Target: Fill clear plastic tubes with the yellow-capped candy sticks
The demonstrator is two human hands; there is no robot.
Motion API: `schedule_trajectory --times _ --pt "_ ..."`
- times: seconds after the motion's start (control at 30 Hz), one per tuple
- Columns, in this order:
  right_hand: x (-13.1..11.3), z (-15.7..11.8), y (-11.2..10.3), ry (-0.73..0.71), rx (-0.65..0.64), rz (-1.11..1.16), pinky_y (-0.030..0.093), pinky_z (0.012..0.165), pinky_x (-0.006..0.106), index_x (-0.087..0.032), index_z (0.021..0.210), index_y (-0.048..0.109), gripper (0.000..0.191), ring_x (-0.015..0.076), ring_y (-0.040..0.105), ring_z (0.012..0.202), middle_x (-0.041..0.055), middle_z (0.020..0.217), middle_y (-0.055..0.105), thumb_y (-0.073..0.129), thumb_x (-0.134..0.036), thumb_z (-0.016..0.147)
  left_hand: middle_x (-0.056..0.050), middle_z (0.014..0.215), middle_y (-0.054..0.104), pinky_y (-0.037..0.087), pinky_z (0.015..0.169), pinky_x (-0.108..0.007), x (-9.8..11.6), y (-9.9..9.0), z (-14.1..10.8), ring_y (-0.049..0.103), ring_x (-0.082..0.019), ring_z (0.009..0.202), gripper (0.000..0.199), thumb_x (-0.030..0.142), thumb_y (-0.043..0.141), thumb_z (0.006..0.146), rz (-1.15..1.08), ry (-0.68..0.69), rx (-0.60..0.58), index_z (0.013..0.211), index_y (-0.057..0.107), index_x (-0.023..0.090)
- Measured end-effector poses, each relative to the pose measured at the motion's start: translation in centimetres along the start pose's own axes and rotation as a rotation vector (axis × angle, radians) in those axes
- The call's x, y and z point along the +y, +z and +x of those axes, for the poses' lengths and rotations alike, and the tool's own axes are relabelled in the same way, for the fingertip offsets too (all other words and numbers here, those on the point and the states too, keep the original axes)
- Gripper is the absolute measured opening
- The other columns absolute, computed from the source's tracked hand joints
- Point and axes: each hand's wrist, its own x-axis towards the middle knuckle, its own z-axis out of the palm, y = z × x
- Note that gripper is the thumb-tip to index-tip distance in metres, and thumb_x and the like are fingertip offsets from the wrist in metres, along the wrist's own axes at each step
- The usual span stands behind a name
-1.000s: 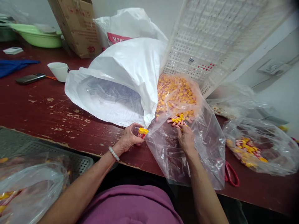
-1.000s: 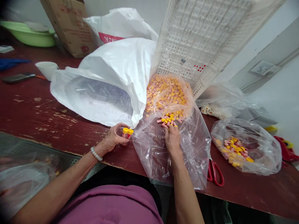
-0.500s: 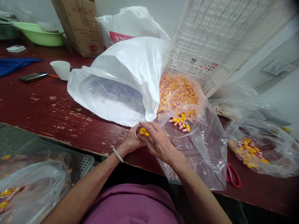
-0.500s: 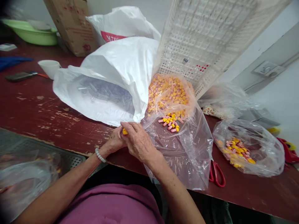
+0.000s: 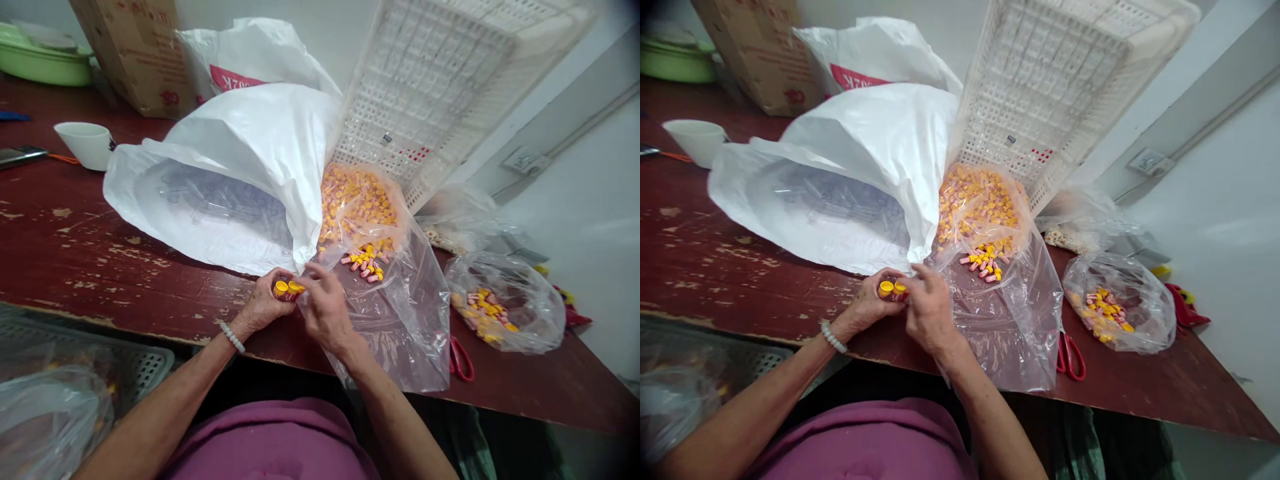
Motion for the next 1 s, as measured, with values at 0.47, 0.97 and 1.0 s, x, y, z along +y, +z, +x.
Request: schedule_trajectory --times 0.47,0.97,1.0 --pt "17.5 -3.4 -4.3 0.478 -0.250 -0.565 0.040 0.081 0.039 -0.010 0.094 0.060 0.020 0.0282 0.055 0.093 0.0189 0.096 0.062 0.050 -0.025 0.086 -0.002 0.089 0.063 0.049 0.066 -0.024 0.5 0.3 -0.5 0.062 -0.014 0.072 0.044 0.009 0.064 0.053 -0.053 -0.027 -0.038 0.096 0.055 0.014" --pt "0.9 2.7 -1.2 -0.116 -0.184 0.160 0.046 0.090 0.036 -0.018 0.116 0.054 0.030 0.0201 0.052 0.104 0.0106 0.110 0.056 0.045 -0.013 0.088 -0.001 0.086 0.064 0.048 0.069 -0.024 1.3 0.1 -0.6 0.060 -0.015 0.075 0.040 0.013 0.064 0.057 0.229 0.113 -0.025 0.096 0.055 0.015" --pt "1.1 2.7 -1.3 -0.118 -0.164 0.176 0.045 0.091 0.036 -0.018 0.119 0.051 0.035 0.0197 0.051 0.106 0.0105 0.112 0.055 0.045 -0.010 0.086 -0.001 0.085 0.064 0.048 0.069 -0.024 1.4 0.1 -0.6 0.059 -0.014 0.074 0.040 0.013 0.065 0.056 0.227 0.104 -0.020 0.095 0.055 0.015"
